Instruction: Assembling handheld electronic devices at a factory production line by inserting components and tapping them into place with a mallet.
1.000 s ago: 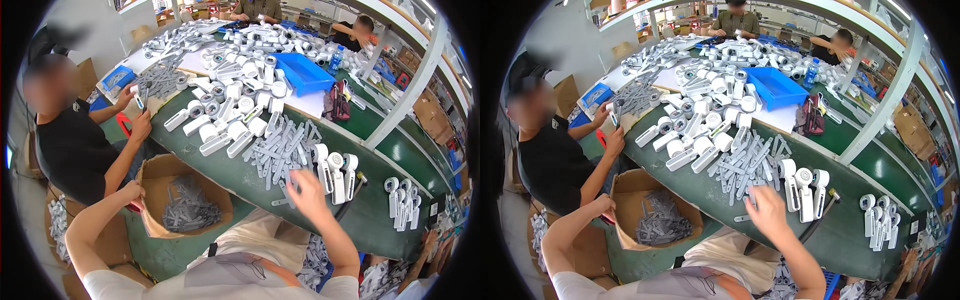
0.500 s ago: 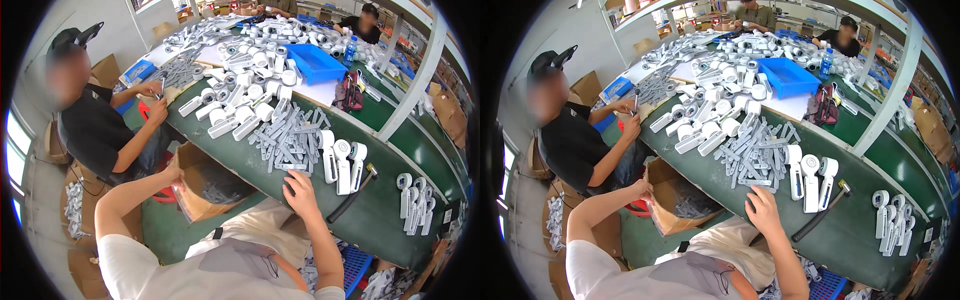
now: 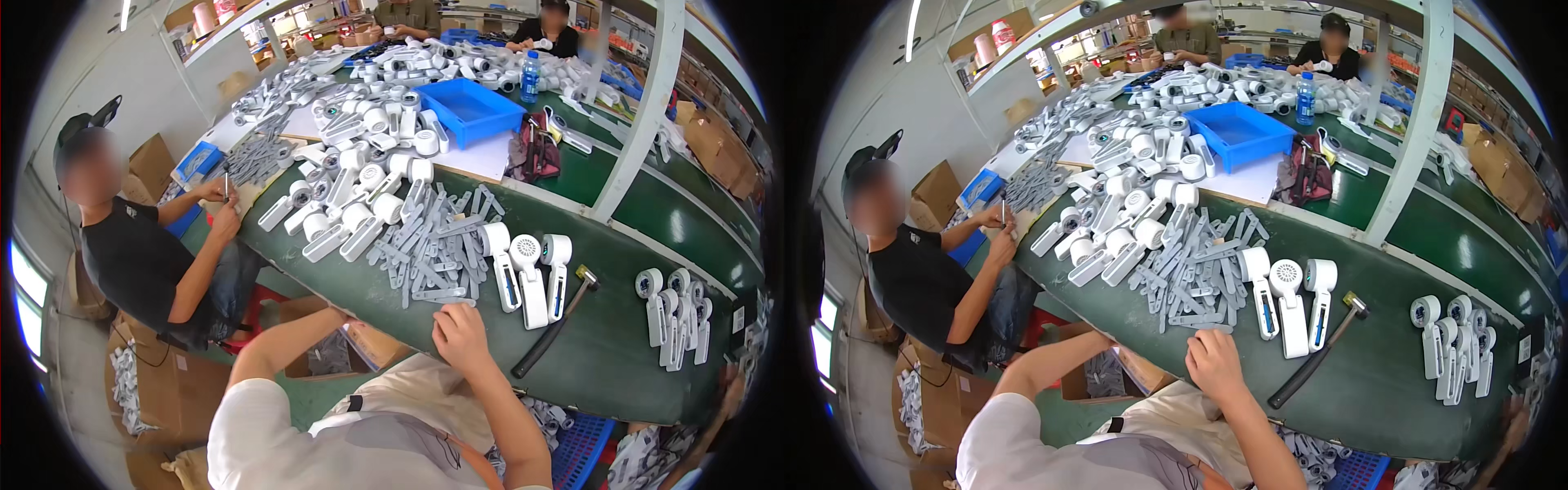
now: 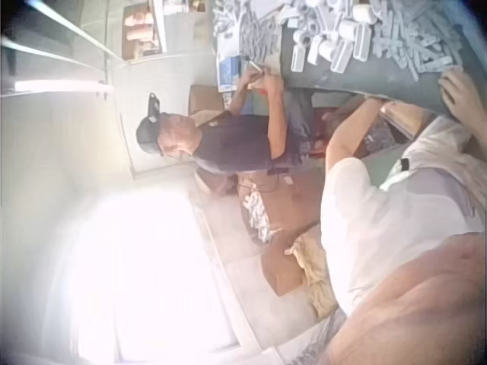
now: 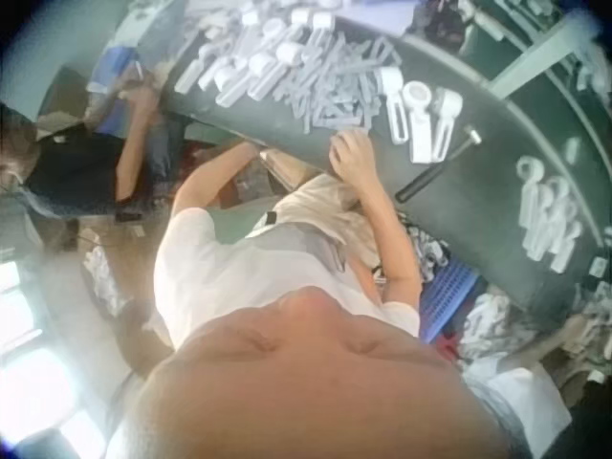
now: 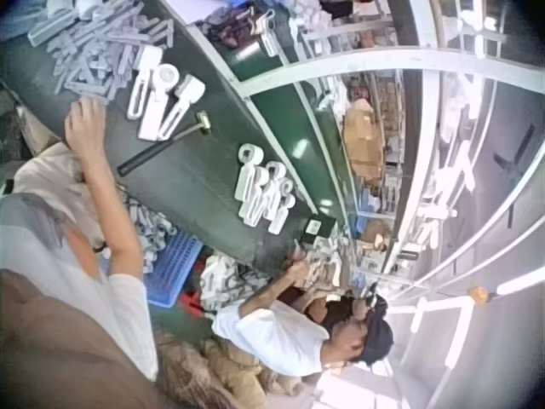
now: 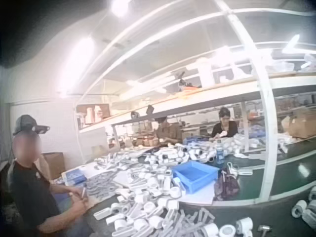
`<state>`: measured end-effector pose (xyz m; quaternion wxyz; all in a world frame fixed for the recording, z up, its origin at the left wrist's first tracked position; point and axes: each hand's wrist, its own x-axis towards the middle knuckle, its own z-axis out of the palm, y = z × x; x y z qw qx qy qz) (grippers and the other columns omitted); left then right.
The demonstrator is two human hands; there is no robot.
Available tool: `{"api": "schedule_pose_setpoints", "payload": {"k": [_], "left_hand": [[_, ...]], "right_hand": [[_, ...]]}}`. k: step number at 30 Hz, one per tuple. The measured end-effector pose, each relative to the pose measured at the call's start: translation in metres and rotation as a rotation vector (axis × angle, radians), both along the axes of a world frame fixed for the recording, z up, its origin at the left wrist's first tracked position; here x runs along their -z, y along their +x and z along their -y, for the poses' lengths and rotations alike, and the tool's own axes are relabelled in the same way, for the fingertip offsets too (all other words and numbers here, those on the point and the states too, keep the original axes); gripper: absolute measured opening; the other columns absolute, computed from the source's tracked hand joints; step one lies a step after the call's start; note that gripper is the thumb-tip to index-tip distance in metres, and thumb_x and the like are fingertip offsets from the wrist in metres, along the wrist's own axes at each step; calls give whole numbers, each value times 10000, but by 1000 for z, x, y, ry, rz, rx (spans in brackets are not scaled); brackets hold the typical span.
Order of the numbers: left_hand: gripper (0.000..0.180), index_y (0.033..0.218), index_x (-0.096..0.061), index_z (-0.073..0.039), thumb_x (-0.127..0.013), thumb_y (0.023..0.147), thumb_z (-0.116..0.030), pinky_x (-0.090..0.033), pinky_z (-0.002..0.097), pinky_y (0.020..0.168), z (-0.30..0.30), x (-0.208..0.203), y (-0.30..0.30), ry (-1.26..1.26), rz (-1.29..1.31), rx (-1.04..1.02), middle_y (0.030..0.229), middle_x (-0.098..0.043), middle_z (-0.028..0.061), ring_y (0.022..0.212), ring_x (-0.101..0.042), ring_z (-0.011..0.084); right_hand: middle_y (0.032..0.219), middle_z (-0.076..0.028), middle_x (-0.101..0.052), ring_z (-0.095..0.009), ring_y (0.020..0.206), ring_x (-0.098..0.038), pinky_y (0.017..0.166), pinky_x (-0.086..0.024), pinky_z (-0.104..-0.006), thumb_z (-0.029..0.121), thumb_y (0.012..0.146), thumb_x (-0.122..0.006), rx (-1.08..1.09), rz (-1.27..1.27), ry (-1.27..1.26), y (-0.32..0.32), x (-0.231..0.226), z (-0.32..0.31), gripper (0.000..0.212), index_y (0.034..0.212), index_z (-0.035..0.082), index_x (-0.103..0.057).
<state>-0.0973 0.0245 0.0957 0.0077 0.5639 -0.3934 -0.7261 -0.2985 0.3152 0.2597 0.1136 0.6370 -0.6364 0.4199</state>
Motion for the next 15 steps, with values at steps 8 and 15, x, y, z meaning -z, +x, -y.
{"api": "schedule_pose_setpoints", "payload": {"k": [8, 15], "left_hand": [[438, 1228, -510, -35, -486, 900, -323, -548, 507, 671, -3, 54, -12, -371, -115, 250, 1071, -611, 221, 869, -631, 410], [402, 1215, -530, -32, -511, 886, -263, -558, 441, 671, -65, 140, -6, -679, -290, 493, 1063, -622, 216, 851, -646, 362]], "right_hand": [[865, -60, -550, -235, 800, -541, 686, -425, -362, 55, 677, -673, 37, 9, 21, -2, -3, -1, 161, 826, 35, -616], [863, -54, -568, -237, 805, -567, 681, -439, -350, 26, 661, -686, 106, 12, 23, -1, 0, 2, 169, 810, 55, -613]]}}
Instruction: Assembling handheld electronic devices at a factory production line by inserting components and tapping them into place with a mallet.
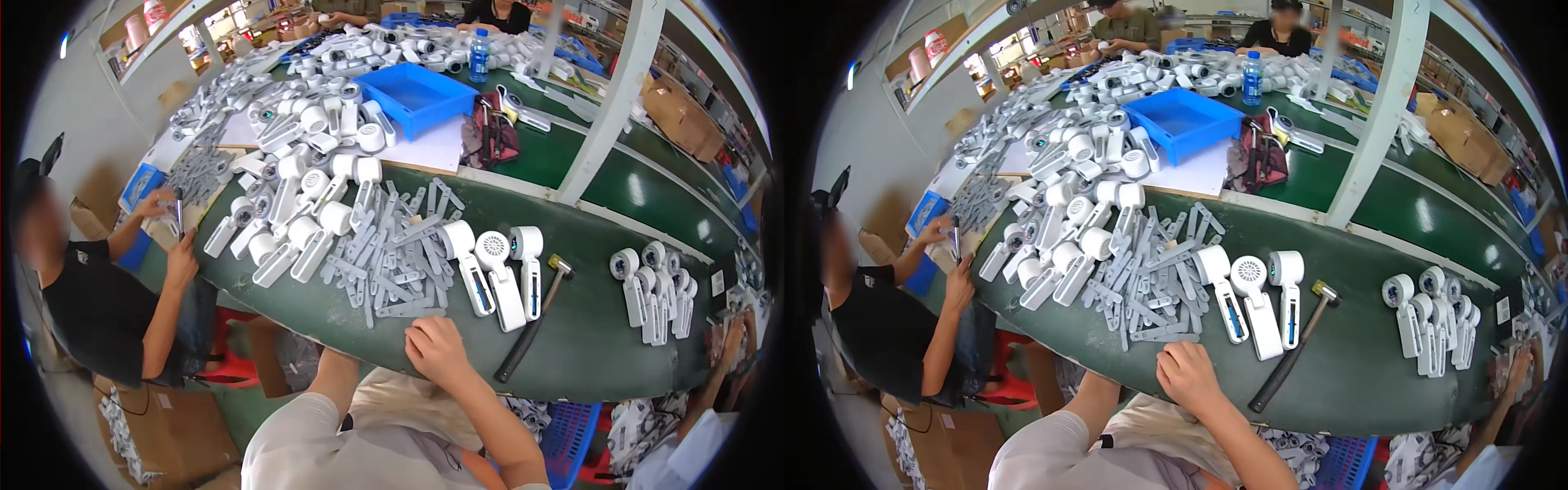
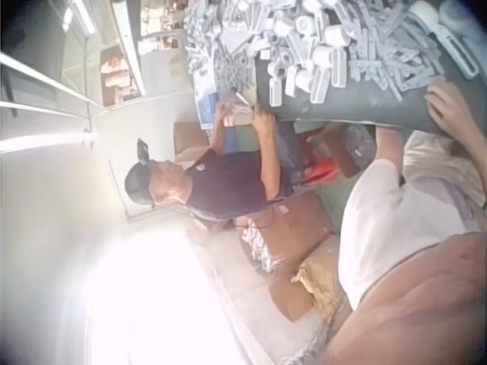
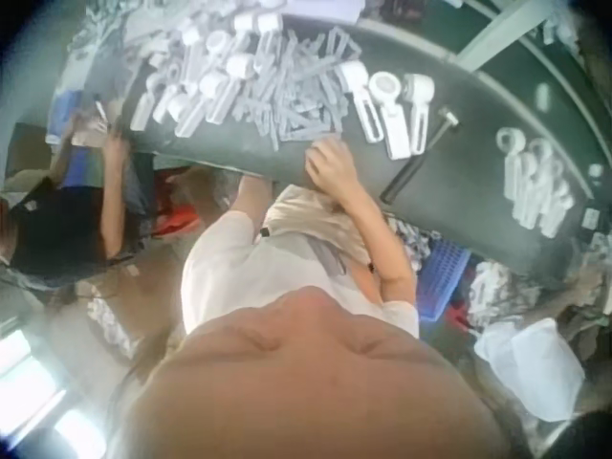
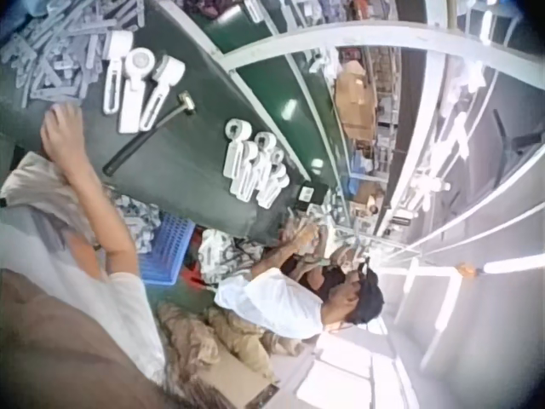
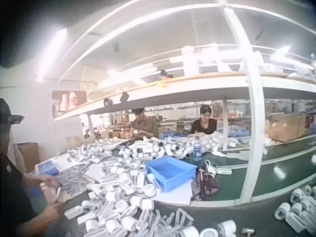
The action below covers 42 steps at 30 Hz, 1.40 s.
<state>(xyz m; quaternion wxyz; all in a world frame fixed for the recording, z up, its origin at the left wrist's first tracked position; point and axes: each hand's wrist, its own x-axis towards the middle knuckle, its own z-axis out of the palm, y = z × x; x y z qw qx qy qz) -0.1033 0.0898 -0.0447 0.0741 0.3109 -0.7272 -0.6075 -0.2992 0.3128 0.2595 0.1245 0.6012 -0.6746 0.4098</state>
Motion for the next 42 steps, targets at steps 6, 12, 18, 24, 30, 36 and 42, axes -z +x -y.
{"api": "schedule_pose_setpoints", "payload": {"k": [6, 12, 18, 24, 30, 36, 42], "left_hand": [[375, 1203, -547, -30, -532, 875, -212, -567, 384, 670, -25, 1, -19, -281, -155, 89, 1056, -632, 212, 835, -659, 321], [326, 1146, -590, -18, -556, 835, -110, -559, 332, 692, -59, -37, 3, -358, -100, 69, 990, -667, 173, 797, -677, 249], [259, 1049, -632, 38, -477, 842, 23, -547, 289, 694, -107, -201, 39, -309, -119, -214, 846, -691, 150, 736, -689, 185], [214, 1069, -639, 24, -552, 875, 5, -532, 271, 697, -144, -291, 4, -483, -438, -170, 909, -687, 141, 743, -675, 172], [302, 1196, -516, 24, -527, 942, -139, -460, 248, 863, -149, -291, -60, 63, -634, -9, 1105, -594, 73, 1013, -557, 121], [361, 1249, -455, -24, -418, 891, 2, -431, 292, 924, -170, -293, -86, 376, -779, -21, 1174, -543, 80, 1074, -538, 169], [703, 1382, -279, -88, -412, 721, 111, -421, 282, 884, -190, -319, -100, 470, -714, -25, 1162, -512, 91, 1057, -515, 184]], "right_hand": [[888, -65, -575, -244, 792, -569, 661, -440, -355, 4, 671, -683, 17, 23, -76, 1, -7, -1, 214, 874, 48, -630], [1034, -85, -562, -267, 894, -549, 718, -443, -373, 51, 724, -681, 183, -37, 14, -3, -16, 4, 290, 1010, 53, -631], [931, -70, -539, -262, 887, -531, 714, -428, -375, 86, 743, -678, 185, -79, 52, -9, -3, 16, 199, 938, 58, -649], [825, -68, -514, -254, 795, -539, 614, -431, -364, 88, 734, -688, 204, -119, -186, -5, -14, 12, 74, 779, 69, -633], [759, -71, -580, -266, 671, -617, 566, -494, -353, 118, 798, -655, 142, 112, -324, 44, -49, -10, 78, 847, 58, -657], [812, -105, -654, -262, 669, -639, 584, -499, -322, 125, 790, -667, -12, 416, -198, 25, -32, -32, 126, 871, 29, -680], [802, -144, -670, -247, 667, -651, 588, -490, -319, 140, 830, -635, -7, 509, -69, 12, -29, -42, 164, 871, -15, -671]]}}
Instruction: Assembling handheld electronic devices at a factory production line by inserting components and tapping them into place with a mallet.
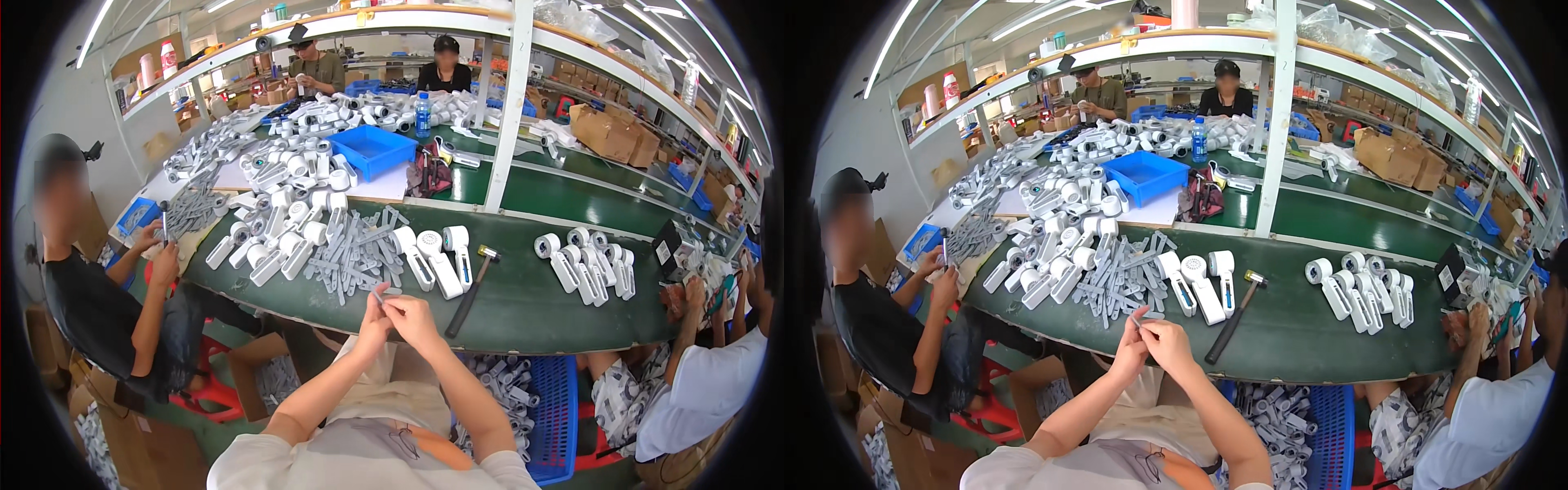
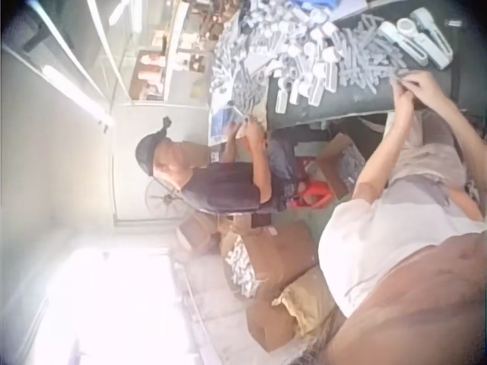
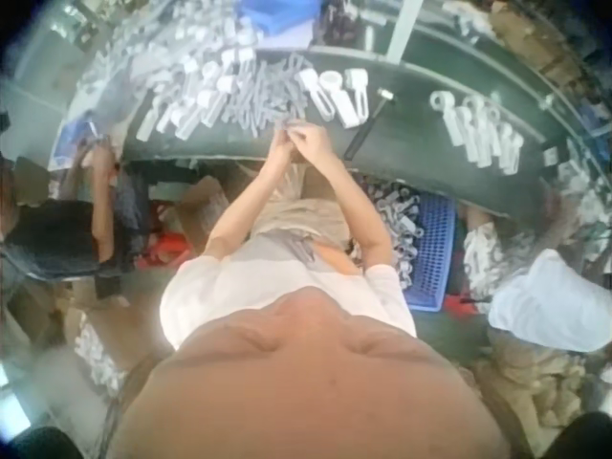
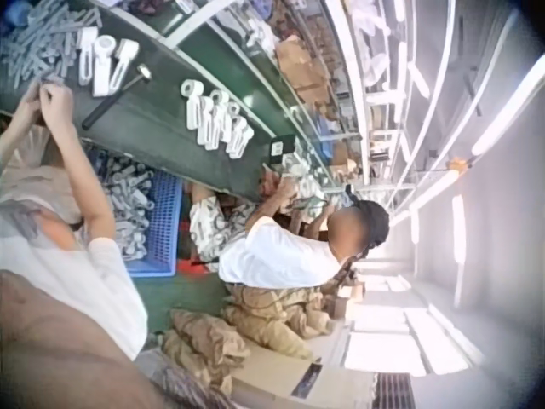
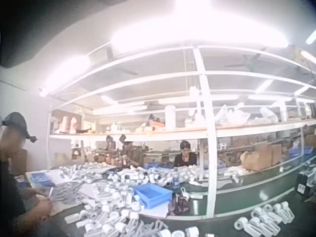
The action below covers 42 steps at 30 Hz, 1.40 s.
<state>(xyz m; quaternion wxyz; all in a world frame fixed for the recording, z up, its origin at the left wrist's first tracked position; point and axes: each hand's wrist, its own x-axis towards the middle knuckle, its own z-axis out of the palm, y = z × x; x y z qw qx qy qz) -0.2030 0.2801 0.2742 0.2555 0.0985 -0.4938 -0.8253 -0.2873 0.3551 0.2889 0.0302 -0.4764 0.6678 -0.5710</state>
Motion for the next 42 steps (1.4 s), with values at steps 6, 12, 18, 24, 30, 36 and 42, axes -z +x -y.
{"api": "schedule_pose_setpoints", "payload": {"k": [6, 12, 18, 24, 30, 36, 42], "left_hand": [[523, 1240, -458, -34, -490, 722, 35, -398, 241, 713, 26, 16, -29, -107, 184, 74, 868, -512, 0, 784, -494, 128], [408, 1184, -535, -28, -615, 794, -117, -471, 363, 689, 29, 33, -66, -1101, 278, -422, 838, -547, 150, 794, -565, 268], [648, 1287, -454, -9, -693, 696, -132, -509, 451, 761, 16, 21, -41, -1266, 348, -411, 1155, -484, 208, 947, -575, 406], [619, 1229, -507, -5, -736, 667, -124, -506, 425, 781, 22, 27, -16, -1185, 327, -460, 1123, -532, 202, 958, -585, 388], [420, 1027, -567, -49, -721, 694, -254, -515, 404, 705, 20, 19, -21, -1212, 495, -560, 959, -604, 140, 876, -619, 333], [373, 941, -593, -14, -737, 712, -270, -511, 416, 669, 18, 20, -34, -1253, 555, -656, 876, -627, 157, 786, -630, 345], [274, 927, -616, -5, -729, 741, -173, -504, 436, 683, 40, 25, -11, -1205, 281, -579, 840, -619, 199, 774, -614, 382]], "right_hand": [[737, -120, -634, -208, 585, -598, 541, -450, -320, 183, 846, -645, 220, 10, 8, -41, -2, -10, 199, 884, -10, -676], [925, -186, -611, -359, 723, -649, 612, -532, -428, 180, 750, -664, 480, -412, 412, -70, 16, 17, 388, 1076, -2, -561], [962, -241, -638, -402, 821, -636, 733, -511, -465, 149, 733, -614, 416, -220, 453, -32, 0, 10, 527, 1211, -28, -479], [909, -159, -679, -291, 709, -663, 635, -514, -369, 164, 751, -675, 166, 1, 310, -9, 8, -16, 507, 1208, 8, -521], [972, -121, -689, -173, 606, -634, 593, -509, -304, 100, 782, -668, 75, 193, 87, 6, 21, -44, 447, 1202, 23, -537], [927, -108, -679, -119, 676, -651, 586, -530, -238, -2, 856, -596, 103, 432, -16, 26, 22, -85, 263, 1117, -40, -595], [873, -101, -681, -113, 670, -643, 599, -531, -231, -10, 862, -586, 176, 478, -31, 29, 29, -115, 213, 1069, -50, -618]]}}
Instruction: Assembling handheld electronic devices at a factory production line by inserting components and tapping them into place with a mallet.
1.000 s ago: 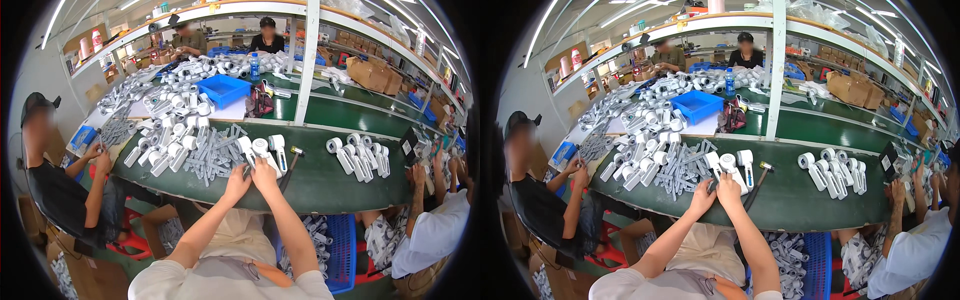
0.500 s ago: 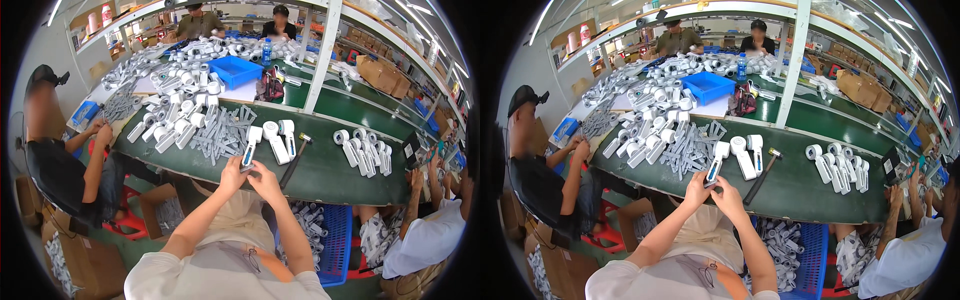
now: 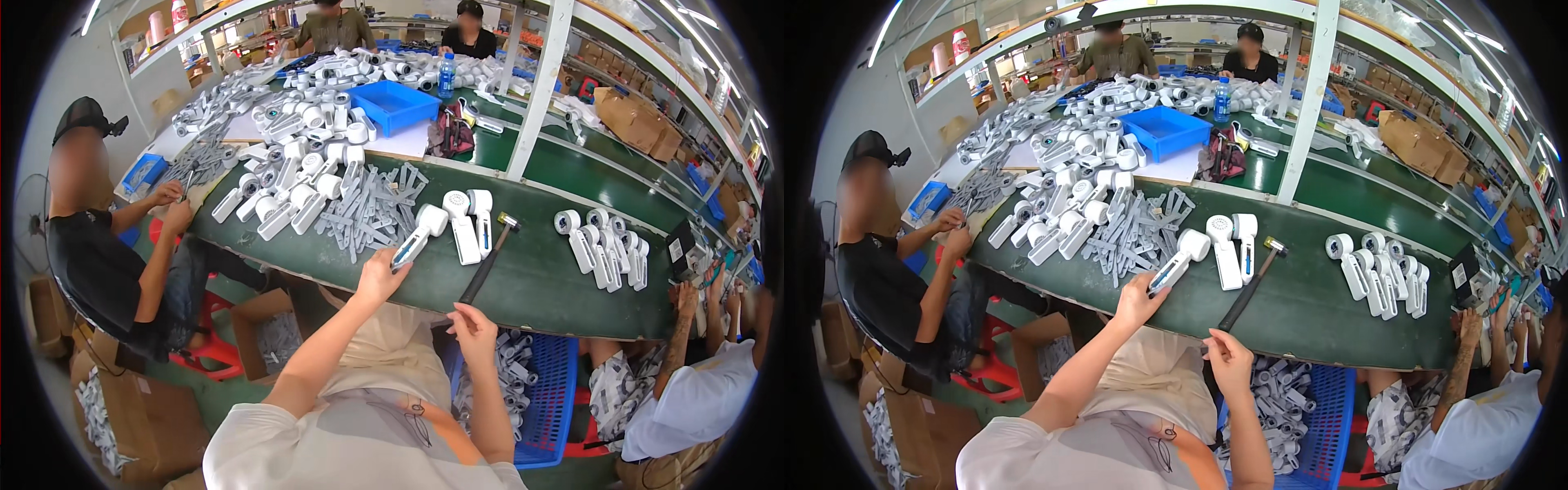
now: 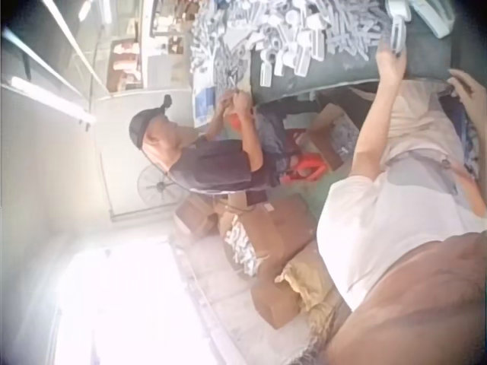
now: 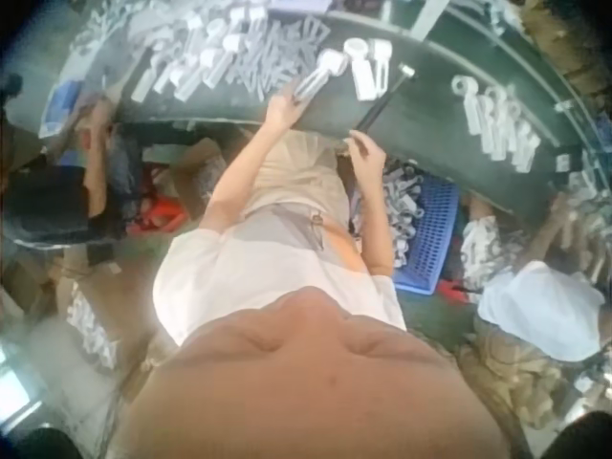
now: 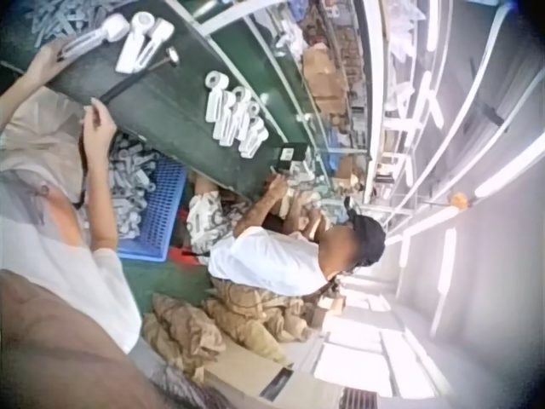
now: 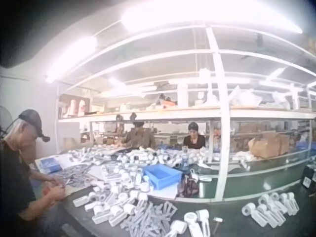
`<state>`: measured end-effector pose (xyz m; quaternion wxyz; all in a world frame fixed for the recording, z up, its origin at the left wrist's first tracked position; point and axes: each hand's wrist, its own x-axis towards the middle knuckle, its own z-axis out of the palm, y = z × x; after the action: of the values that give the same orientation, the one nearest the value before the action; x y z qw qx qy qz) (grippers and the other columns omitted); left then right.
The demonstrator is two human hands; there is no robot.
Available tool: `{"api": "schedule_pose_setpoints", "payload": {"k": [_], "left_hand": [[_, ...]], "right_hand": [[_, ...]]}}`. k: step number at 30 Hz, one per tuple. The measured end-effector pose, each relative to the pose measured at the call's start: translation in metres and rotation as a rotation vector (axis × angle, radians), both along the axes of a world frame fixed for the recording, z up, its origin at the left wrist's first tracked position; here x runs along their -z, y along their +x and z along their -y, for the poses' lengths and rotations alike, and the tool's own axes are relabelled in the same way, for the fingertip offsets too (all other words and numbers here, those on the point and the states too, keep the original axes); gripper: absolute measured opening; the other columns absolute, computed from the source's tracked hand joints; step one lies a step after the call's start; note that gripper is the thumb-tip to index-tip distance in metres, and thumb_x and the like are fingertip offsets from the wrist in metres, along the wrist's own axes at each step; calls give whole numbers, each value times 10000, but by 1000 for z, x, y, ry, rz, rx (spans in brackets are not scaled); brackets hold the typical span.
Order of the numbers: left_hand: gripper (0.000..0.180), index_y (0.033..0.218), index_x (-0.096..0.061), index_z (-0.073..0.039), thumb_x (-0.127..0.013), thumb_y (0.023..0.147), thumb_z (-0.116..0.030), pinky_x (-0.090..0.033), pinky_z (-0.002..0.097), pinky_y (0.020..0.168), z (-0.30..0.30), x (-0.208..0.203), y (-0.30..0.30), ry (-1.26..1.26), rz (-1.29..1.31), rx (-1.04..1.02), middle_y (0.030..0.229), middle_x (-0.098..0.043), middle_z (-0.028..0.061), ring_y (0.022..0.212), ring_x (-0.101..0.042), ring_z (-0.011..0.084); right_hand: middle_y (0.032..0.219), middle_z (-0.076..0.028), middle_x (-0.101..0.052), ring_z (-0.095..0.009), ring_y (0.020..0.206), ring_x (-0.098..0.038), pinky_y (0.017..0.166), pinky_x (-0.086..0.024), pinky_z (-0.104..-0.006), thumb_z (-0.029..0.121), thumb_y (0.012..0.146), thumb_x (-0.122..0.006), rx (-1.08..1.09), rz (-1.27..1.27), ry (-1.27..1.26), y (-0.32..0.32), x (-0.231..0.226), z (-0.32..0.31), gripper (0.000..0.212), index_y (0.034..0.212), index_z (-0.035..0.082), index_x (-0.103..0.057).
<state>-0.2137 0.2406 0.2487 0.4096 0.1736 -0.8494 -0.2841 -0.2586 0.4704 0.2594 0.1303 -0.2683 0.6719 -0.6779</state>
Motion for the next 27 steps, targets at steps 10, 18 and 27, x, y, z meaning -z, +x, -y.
{"api": "schedule_pose_setpoints", "payload": {"k": [10, 18, 27], "left_hand": [[352, 1051, -595, -12, -742, 749, -116, -496, 391, 749, 52, -12, 61, -67, 201, 297, 916, -618, 159, 853, -602, 357], [568, 1306, -476, -93, -700, 797, -206, -431, 400, 911, 58, -57, 68, -151, 215, 154, 1188, -470, 170, 1074, -462, 356], [244, 1007, -691, -46, -631, 782, 29, -438, 351, 801, 41, -46, 30, -93, 62, 135, 1035, -577, 103, 952, -475, 290]], "right_hand": [[969, -117, -601, -239, 829, -613, 678, -506, -328, 93, 817, -638, 373, -547, 392, -28, -25, 8, 346, 1145, 7, -573], [1186, -241, -447, -416, 1004, -518, 827, -477, -470, 109, 695, -609, 368, -467, 899, -72, -28, 24, 770, 1382, -31, -292], [852, -169, -595, -239, 677, -581, 627, -479, -327, 17, 742, -517, 298, -334, 473, -106, -2, -29, 642, 1362, -16, -353]]}}
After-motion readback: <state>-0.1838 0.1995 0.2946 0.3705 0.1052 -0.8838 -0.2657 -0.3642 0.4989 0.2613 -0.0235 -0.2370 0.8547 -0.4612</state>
